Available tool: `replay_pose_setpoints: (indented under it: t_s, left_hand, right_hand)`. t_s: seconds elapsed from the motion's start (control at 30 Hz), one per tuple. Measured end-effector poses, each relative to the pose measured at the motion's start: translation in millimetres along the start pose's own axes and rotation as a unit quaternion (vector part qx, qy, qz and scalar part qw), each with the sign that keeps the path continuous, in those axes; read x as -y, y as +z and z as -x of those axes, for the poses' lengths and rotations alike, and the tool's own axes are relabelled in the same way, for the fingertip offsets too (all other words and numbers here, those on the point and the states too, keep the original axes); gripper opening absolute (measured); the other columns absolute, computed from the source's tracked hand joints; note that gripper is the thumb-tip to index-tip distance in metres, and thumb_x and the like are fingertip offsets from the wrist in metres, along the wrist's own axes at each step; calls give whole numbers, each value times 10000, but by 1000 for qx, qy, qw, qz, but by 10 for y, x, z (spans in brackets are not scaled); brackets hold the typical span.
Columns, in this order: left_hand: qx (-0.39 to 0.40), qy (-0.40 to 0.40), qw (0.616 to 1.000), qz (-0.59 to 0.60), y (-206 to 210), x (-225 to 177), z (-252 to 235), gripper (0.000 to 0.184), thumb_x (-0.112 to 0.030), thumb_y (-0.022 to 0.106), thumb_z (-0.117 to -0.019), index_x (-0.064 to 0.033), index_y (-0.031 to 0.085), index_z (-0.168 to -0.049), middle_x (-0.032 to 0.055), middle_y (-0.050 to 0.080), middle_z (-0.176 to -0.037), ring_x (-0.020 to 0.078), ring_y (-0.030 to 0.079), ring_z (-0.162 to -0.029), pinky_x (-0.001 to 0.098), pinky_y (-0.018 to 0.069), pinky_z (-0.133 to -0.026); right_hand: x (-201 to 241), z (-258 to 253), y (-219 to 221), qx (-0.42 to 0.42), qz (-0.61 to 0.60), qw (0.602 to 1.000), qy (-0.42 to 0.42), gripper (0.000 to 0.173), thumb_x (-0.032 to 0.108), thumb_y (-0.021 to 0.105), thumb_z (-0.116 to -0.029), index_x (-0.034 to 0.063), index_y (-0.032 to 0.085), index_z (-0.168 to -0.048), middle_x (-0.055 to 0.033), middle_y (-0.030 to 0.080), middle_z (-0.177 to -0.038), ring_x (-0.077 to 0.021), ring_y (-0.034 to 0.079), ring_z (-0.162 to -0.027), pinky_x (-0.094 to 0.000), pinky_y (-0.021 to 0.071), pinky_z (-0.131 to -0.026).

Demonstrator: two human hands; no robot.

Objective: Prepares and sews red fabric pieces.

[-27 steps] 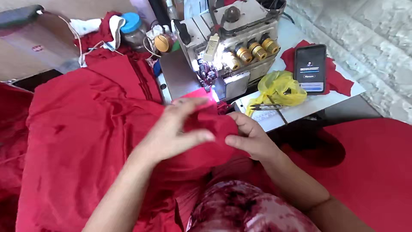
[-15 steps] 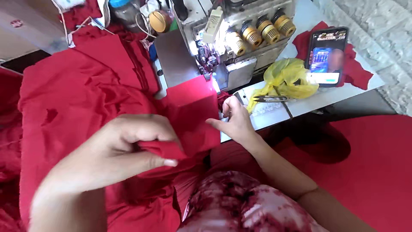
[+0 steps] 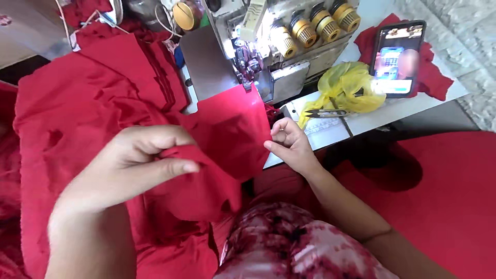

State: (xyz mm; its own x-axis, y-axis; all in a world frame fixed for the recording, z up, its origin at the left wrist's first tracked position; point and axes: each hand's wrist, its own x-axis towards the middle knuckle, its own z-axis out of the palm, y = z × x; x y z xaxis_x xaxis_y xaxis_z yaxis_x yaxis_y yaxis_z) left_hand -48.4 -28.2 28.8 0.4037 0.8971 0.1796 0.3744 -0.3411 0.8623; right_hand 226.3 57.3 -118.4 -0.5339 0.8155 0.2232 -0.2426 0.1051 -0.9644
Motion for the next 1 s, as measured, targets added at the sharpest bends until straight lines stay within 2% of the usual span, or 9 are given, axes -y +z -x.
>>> replay_pose_setpoints:
  t_s: [0.13,0.27,0.37,0.5,0.6,0.67,0.83,0.93,1.0]
  left_hand:
    - [-43,-70,994,-73,125,44,-7,233,-376,657,-960,-173,692,-851,-164,622,-713,-126,535,-621,50,438,-562]
    - [-31,-58,996,-54,170,38,-130,154,-331,729,-912,-191,669,-885,-152,612,-746,-85,551,-654,77,458,-580]
    - [-16,-23,998,-61,201,33,-249,112,-283,719,-921,-180,673,-918,-148,613,-752,-79,552,-654,79,455,-567]
    - [28,7,993,-113,386,-28,-398,137,-239,646,-973,-119,693,-928,-121,629,-792,-83,557,-688,77,462,-605]
    - [5,28,987,-159,498,-34,-454,136,-300,687,-937,-166,688,-913,-130,645,-847,-81,593,-768,96,508,-678]
    - [-33,24,984,-171,477,35,-400,160,-362,710,-920,-210,663,-901,-140,650,-875,-70,603,-812,122,516,-720]
    - [-71,-36,992,-101,408,274,-208,185,-422,747,-905,-263,671,-963,-178,687,-854,-76,643,-766,115,545,-692]
    - [-71,-39,996,-35,387,253,-211,127,-422,661,-981,-298,637,-975,-213,624,-805,-113,577,-712,69,473,-638]
    - [-89,-12,996,-19,375,174,-241,101,-392,627,-1011,-292,641,-1005,-225,630,-837,-130,578,-744,49,469,-664]
  right_hand:
    - [-86,-5,-85,33,-14,999,21,388,-104,530,-848,138,494,-1149,118,657,-786,56,592,-679,-146,498,-643]
    - [-63,-10,-36,6,52,998,-23,362,-35,573,-903,27,576,-1259,-28,663,-1197,-33,670,-960,-222,584,-800]
    - [13,-24,-9,-52,136,980,-136,201,125,641,-965,21,678,-1133,-117,582,-1354,-135,600,-1219,-280,561,-964]
    - [307,-53,108,83,82,982,-150,614,519,658,-945,27,586,-1305,-65,622,-1345,-103,571,-1269,-329,513,-1043]
    - [361,-35,260,141,2,983,-113,399,309,733,-923,-64,694,-1060,-88,715,-1038,-53,663,-1010,-258,564,-898]
    - [355,-28,284,147,-29,983,-107,250,141,701,-940,-110,699,-943,-136,716,-978,-69,667,-957,-234,550,-859]
    - [379,46,219,123,-79,989,-32,190,29,704,-912,-81,594,-1021,-42,678,-893,17,633,-824,-167,531,-751]
    - [376,57,203,124,-65,988,-69,292,20,625,-965,-172,576,-1180,-110,705,-946,6,642,-867,-177,528,-802]
    - [377,80,191,141,-52,984,-98,285,31,627,-968,-178,586,-1158,-120,694,-914,-1,637,-848,-171,524,-786]
